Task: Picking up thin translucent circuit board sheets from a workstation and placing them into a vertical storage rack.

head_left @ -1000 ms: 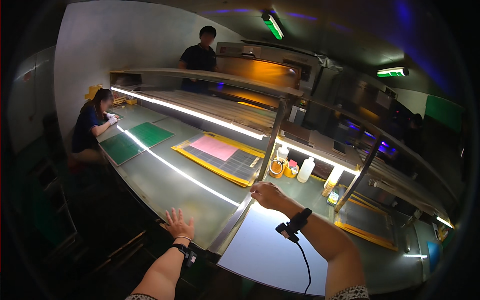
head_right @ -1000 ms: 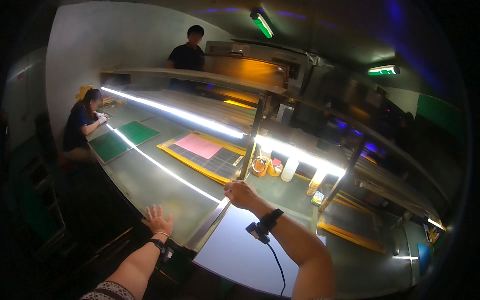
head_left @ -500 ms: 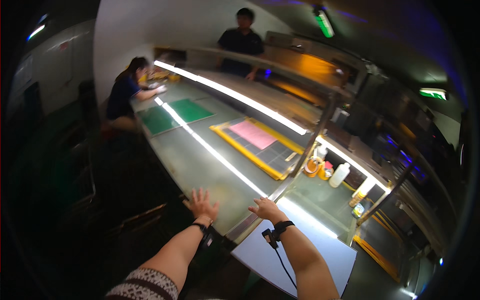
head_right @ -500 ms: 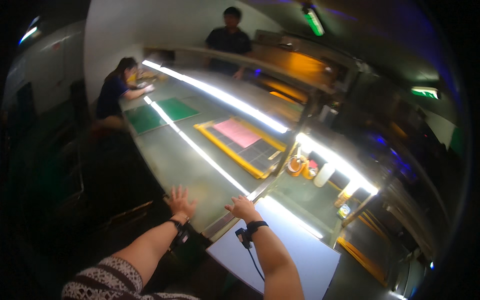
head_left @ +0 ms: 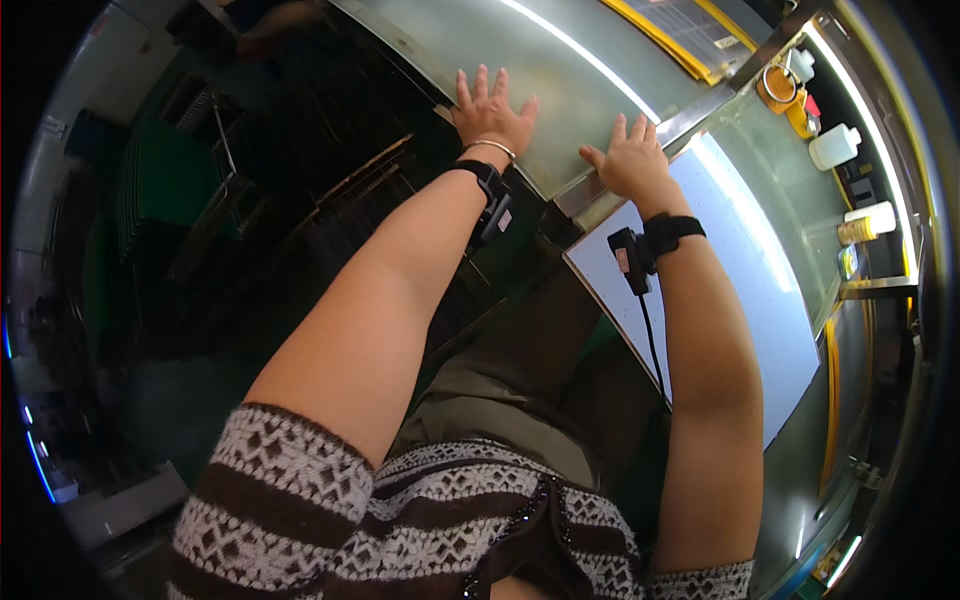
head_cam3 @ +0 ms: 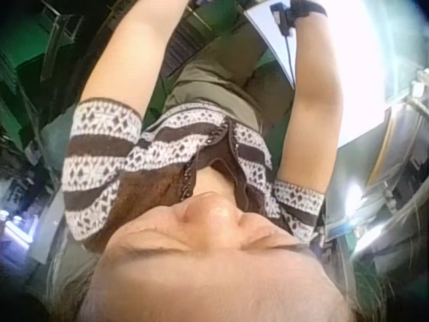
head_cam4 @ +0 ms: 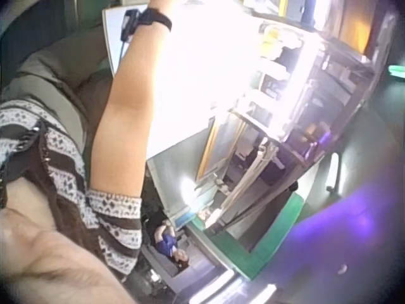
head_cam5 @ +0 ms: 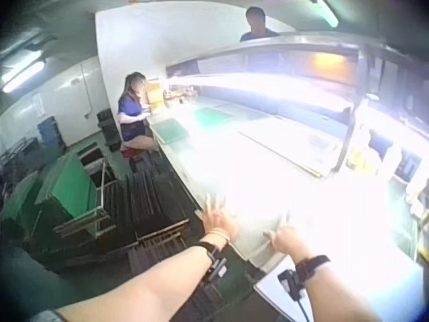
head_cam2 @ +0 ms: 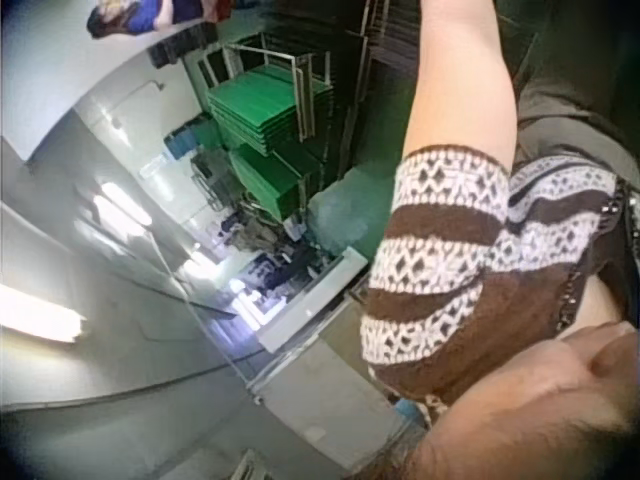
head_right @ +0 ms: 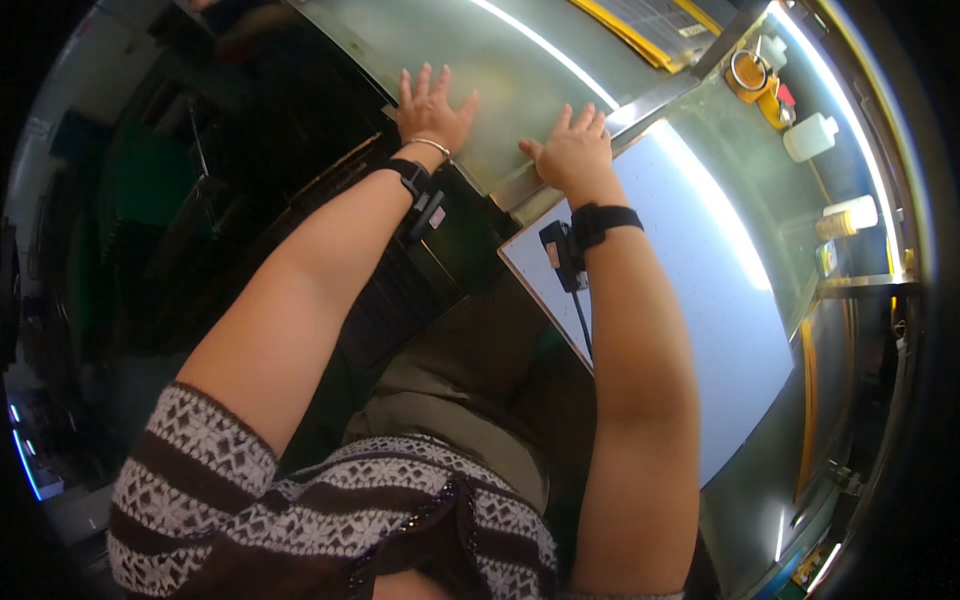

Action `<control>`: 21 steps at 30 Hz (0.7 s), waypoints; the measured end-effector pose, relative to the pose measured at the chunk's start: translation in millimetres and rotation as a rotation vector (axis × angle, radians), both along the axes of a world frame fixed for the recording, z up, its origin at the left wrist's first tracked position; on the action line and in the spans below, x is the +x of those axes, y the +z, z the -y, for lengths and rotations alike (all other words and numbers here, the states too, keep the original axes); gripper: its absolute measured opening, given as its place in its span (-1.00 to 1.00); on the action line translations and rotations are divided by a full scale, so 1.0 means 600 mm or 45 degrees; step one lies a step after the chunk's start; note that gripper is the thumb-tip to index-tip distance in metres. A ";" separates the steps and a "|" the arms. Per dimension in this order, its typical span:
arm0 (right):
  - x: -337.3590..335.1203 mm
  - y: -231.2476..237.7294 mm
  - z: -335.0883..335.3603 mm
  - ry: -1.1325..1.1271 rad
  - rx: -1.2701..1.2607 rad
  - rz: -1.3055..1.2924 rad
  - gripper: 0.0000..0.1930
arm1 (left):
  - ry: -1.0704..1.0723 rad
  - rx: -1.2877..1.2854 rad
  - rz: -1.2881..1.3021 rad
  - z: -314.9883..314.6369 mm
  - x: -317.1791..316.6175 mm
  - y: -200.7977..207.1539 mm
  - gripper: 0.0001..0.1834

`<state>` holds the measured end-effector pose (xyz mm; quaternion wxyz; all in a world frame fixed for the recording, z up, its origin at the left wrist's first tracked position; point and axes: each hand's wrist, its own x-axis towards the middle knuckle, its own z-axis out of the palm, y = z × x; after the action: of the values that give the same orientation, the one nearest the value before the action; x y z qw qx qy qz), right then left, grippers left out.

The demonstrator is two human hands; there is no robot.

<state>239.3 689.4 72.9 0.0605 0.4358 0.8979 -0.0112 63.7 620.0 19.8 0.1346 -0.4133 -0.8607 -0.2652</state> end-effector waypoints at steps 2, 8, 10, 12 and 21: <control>0.012 -0.003 0.011 -0.018 -0.009 0.019 -0.15 | -0.009 -0.054 0.026 0.005 0.013 -0.005 -0.32; 0.020 -0.004 0.018 -0.025 -0.009 0.067 -0.16 | 0.005 -0.134 0.069 0.013 0.027 -0.002 -0.31; 0.014 -0.001 0.018 -0.015 0.012 0.117 -0.16 | 0.007 -0.087 0.016 0.014 0.019 -0.008 -0.27; 0.011 -0.001 0.015 0.024 0.067 0.132 -0.16 | 0.004 -0.058 -0.031 0.010 0.010 -0.015 -0.26; 0.000 -0.001 -0.016 0.167 0.130 0.210 -0.17 | 0.018 -0.168 0.102 0.022 0.030 0.036 -0.33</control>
<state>239.5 699.0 72.3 0.1126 0.3779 0.9159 0.0745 81.6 607.1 41.5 0.0743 -0.4041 -0.8839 -0.2233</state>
